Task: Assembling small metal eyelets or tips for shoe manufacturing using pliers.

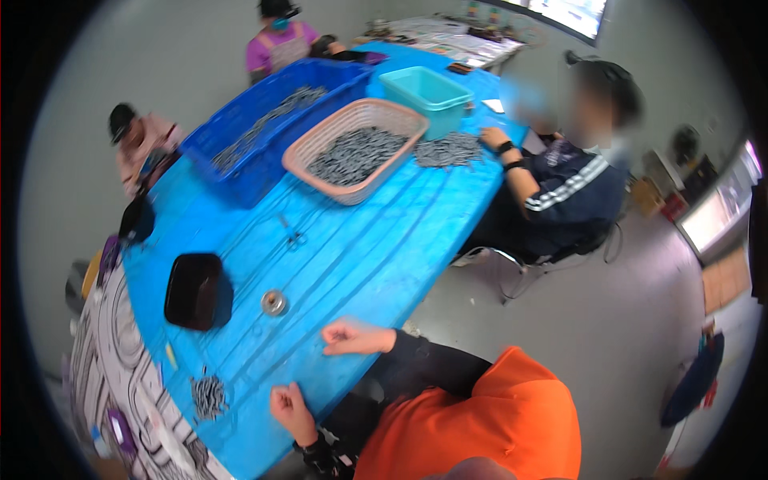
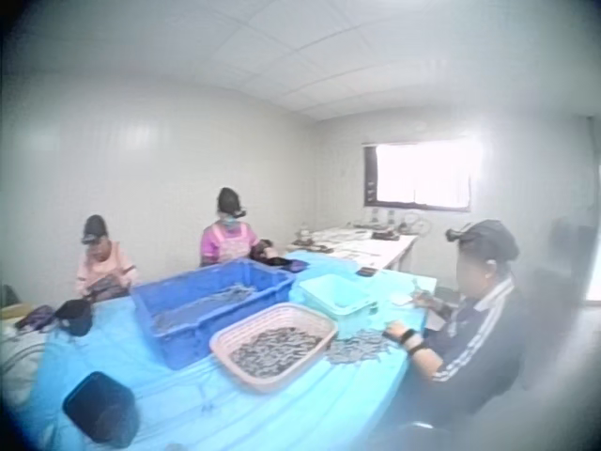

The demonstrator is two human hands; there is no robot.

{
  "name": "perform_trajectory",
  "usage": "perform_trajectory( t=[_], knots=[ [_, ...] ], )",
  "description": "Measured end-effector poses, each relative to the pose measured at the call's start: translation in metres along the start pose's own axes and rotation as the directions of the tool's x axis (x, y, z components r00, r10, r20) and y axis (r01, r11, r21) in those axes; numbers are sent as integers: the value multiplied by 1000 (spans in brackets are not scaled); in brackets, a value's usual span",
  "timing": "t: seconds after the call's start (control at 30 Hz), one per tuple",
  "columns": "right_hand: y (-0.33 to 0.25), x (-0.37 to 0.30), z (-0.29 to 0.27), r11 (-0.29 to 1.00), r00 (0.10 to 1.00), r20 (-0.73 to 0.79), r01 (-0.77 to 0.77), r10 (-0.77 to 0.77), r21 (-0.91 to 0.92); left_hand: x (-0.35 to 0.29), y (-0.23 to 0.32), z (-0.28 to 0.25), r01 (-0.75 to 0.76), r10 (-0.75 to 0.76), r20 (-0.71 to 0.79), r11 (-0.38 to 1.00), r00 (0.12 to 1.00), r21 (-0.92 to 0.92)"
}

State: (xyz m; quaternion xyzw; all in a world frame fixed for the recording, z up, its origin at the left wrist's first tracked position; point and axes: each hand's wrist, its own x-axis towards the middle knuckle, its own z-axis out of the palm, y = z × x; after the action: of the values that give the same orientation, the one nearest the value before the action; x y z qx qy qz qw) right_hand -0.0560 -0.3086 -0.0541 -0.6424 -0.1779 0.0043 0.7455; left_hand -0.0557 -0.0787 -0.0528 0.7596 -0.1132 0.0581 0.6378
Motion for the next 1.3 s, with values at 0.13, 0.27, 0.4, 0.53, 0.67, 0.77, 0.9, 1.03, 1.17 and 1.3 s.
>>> perform_trajectory(
  t=[0.13,0.27,0.4,0.53,0.67,0.77,0.9,1.03,1.17,1.3],
  knots=[
    [-2,0,4,995,998,3,-66,67,-74,-11,15,-5,19,-21,-21,998,1000,-56],
    [-4,-17,-8,983,980,-81,-185,184,1,-8,9,0,84,-85,84,996,993,21],
    [-7,-24,-18,988,993,-67,-87,96,124,10,44,-30,-239,221,93,879,971,412],
    [-8,-18,-14,983,993,-35,-105,111,153,42,36,-110,-42,263,-154,616,952,787],
    [-9,-13,-12,988,995,-11,-102,104,115,79,-20,-180,268,113,-407,592,906,760],
    [-9,-13,-11,991,996,-30,-79,82,107,91,-35,-181,276,-51,-343,707,938,651],
    [-10,-16,-9,992,991,-54,-117,120,54,96,-38,-162,169,12,-300,803,954,571],
    [-10,-17,-10,990,991,-53,-120,124,71,105,-30,-140,-39,165,-56,520,985,853],
    [-13,-16,-7,992,992,-52,-113,116,50,107,-33,-130,-117,234,14,432,972,894],
    [-9,-18,-9,993,991,-62,-113,115,28,112,-35,-128,-215,330,52,481,943,850]
  ],
)
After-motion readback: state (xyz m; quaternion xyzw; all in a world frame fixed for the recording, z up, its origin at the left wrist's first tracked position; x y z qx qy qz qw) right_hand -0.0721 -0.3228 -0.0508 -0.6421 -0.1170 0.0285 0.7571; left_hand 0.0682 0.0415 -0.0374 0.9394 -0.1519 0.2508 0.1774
